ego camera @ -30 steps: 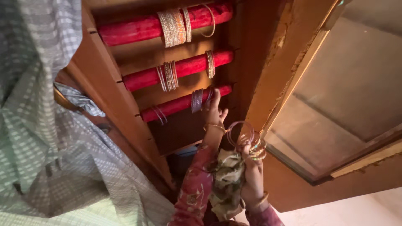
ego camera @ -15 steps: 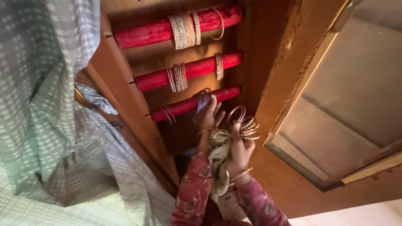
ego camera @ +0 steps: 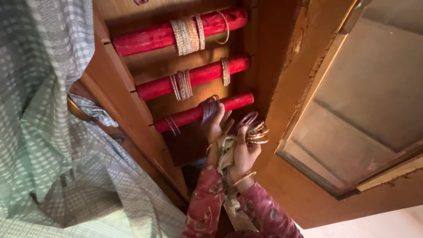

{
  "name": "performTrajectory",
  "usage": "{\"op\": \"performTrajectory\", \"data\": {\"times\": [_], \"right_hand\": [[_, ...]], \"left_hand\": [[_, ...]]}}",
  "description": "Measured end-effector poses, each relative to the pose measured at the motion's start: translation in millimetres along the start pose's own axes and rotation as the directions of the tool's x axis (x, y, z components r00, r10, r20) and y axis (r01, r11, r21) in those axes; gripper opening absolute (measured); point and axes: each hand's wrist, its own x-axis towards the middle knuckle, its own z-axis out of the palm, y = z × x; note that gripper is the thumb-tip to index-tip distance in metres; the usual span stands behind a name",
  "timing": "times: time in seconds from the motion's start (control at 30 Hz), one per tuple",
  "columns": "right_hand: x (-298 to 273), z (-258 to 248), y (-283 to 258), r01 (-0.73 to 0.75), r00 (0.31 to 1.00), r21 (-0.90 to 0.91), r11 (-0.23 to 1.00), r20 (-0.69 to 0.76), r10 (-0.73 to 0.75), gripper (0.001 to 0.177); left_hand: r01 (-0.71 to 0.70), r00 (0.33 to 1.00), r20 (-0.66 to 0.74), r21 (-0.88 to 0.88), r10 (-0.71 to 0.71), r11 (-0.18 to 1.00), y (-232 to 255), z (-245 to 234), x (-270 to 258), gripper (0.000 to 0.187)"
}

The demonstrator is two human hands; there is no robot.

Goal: The person opens a wooden cabinet and uses a cloth to wipe and arrange various bangles on red cylindrical holders. They repeatedly take bangles from the holders, wipe them, and place them back into the cabinet.

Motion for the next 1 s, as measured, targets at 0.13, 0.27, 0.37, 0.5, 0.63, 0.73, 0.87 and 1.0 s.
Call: {"op": "performTrajectory", "data": {"times": [0.13,0.27,0.37,0.5,0.63,0.73,0.87,1.0], "right_hand": [[-9,-1,-10,0.089,0.996,-0.027,0.996,-0.001,-0.089,0.018],[-15,-3,-16,0.108,0.993,-0.025,0.994,-0.044,-0.109,0.02],[-13,-9,-17,0.109,0.992,-0.058,0.992,-0.062,-0.112,0.02],[-10,-16,-8,0.112,0.99,-0.099,0.989,-0.075,-0.119,0.019],[-7,-21,-3,0.172,0.984,-0.194,0.966,-0.019,-0.179,0.019],[-5,-16,-2,0.209,0.977,-0.173,0.962,-0.009,-0.214,0.016],[3,-9,13,0.231,0.973,-0.039,0.972,-0.008,-0.231,0.014],[10,-2,28,0.221,0.975,0.049,0.974,-0.035,-0.219,0.013]], "left_hand": [[0.117,0.993,-0.009,0.063,-0.116,0.991,1,-7,-9,0.05],[-0.023,0.992,-0.121,0.012,0.025,1.0,-9,6,-25,0.045],[-0.224,0.958,-0.196,-0.047,0.211,0.973,-22,10,-27,0.038],[-0.197,0.953,-0.235,-0.011,0.189,0.98,-33,-1,-20,0.034],[-0.081,0.996,-0.031,0.002,0.081,0.997,-22,-21,-9,0.036],[-0.084,0.996,0.016,-0.005,0.084,0.996,-23,-24,-7,0.037],[0.187,0.981,0.066,-0.025,-0.185,0.982,-13,-25,-7,0.038],[0.131,0.989,0.07,-0.015,-0.129,0.991,-14,-28,-21,0.038]]}}
